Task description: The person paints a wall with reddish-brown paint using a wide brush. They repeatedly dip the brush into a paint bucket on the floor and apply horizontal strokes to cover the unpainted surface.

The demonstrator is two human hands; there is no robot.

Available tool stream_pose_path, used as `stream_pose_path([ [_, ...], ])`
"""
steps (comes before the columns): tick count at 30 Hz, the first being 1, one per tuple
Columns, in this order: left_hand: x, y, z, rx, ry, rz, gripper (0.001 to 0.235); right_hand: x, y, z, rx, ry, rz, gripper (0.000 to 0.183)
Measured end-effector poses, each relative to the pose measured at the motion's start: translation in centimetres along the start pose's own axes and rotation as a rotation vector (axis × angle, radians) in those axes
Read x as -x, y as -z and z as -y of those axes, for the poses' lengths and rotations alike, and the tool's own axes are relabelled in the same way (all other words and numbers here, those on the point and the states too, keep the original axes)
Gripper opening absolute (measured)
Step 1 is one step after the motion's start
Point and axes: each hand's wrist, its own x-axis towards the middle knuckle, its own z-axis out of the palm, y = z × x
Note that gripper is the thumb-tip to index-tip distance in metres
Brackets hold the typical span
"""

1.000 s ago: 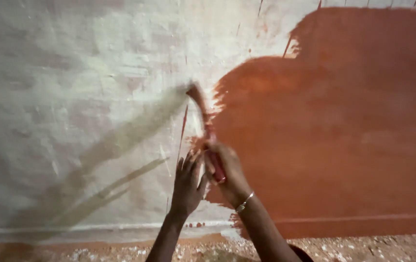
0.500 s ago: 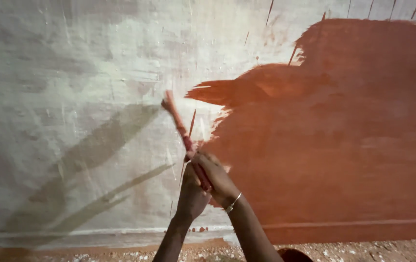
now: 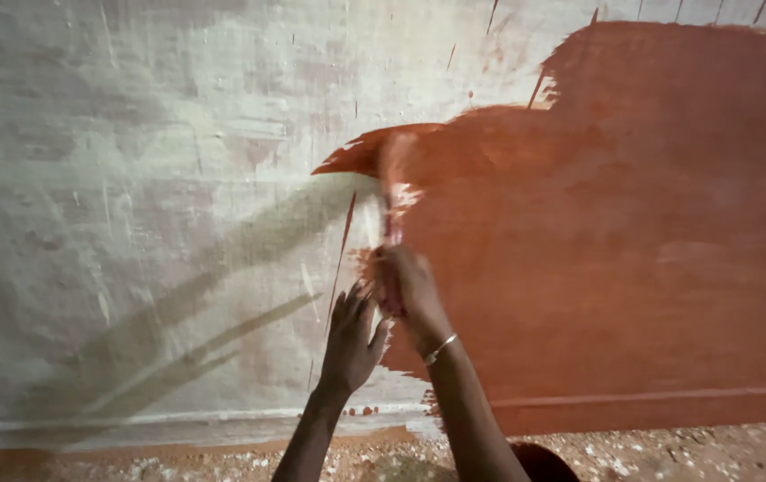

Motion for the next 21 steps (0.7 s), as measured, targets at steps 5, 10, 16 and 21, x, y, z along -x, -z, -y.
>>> stream_pose_path([
  [5, 0.0, 0.1, 0.4, 0.07, 0.066, 0.025, 0.051, -0.3, -0.2, 0.2, -0.061, -0.05, 0.299, 0.032],
  [10, 0.5, -0.2, -0.2, 0.087, 0.022, -0.019, 0.051, -0.8, 0.8, 0.3, -0.181, 0.175, -0.248, 0.031],
  [16, 0.8, -0.1, -0.8, 0.075, 0.001, -0.012, 0.048, -0.1, -0.4, 1.3, -0.152, 0.084, -0.16, 0.033],
  [21, 0.1, 0.0, -1.0, 0.166, 0.079, 0.024, 0.039, 0.9, -1.5, 2.5, -0.086, -0.158, 0.355, 0.032],
])
